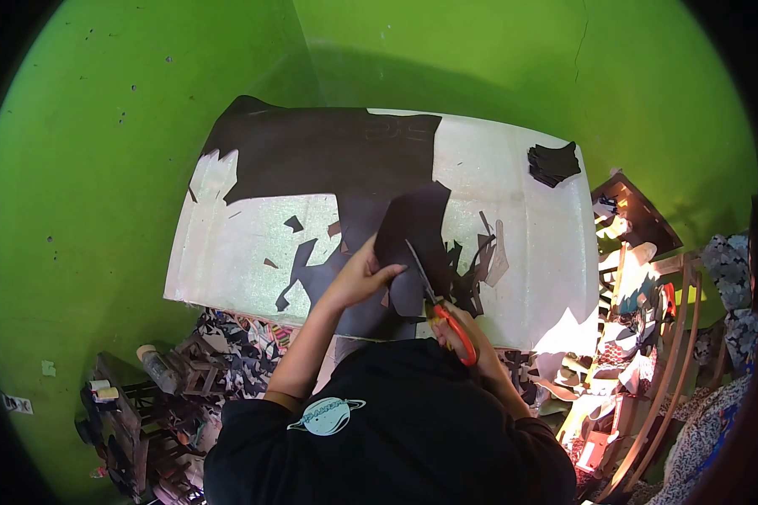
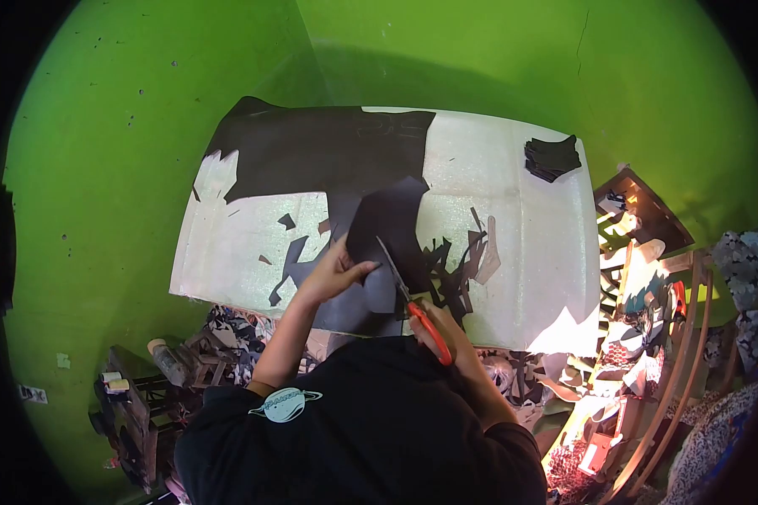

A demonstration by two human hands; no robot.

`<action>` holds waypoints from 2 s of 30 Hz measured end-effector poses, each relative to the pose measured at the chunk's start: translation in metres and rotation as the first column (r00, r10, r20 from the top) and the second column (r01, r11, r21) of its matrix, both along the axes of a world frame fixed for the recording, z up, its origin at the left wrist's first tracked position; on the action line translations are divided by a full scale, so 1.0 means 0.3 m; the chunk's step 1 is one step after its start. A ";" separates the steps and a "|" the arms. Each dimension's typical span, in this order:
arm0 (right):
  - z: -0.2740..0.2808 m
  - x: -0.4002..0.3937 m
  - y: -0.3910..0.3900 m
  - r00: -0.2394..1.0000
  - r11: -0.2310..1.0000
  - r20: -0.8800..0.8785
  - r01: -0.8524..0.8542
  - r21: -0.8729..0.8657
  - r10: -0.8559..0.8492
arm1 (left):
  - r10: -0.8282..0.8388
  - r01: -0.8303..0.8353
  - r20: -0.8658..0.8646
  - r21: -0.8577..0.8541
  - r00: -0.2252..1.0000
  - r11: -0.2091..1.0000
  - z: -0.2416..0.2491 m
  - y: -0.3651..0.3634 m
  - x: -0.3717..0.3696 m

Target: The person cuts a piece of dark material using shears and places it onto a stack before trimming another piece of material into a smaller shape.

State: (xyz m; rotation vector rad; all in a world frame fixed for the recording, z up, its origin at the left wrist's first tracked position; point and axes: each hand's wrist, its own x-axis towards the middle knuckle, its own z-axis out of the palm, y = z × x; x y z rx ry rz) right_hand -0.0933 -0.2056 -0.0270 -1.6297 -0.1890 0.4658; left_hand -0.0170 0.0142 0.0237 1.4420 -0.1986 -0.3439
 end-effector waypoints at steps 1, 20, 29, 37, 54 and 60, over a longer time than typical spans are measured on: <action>-0.019 0.000 0.000 0.999 0.997 0.033 0.019 0.074 -0.022 | -0.035 0.035 0.007 -0.014 0.999 0.999 -0.013 -0.016 -0.006; 0.073 0.004 0.008 0.994 0.997 -0.103 0.038 0.068 -0.031 | -0.061 0.057 -0.087 -0.047 0.994 0.997 0.003 -0.027 -0.009; 0.094 0.005 0.011 0.995 0.999 -0.100 -0.016 -0.030 0.013 | 0.226 -0.304 0.278 0.282 0.934 0.910 0.050 0.007 0.058; 0.063 0.001 -0.001 0.996 0.999 0.084 -0.031 -0.038 0.034 | 0.105 -0.102 0.026 -0.090 0.994 0.991 0.000 -0.030 0.007; 0.082 0.044 0.003 0.998 0.992 -0.055 -0.002 0.125 0.009 | 0.268 -0.267 -0.020 -0.175 0.963 0.948 0.039 -0.081 0.009; 0.034 0.080 0.002 0.949 0.991 0.316 0.056 -0.122 -0.015 | 0.203 -0.206 -0.041 -0.102 0.978 0.973 0.005 -0.098 -0.004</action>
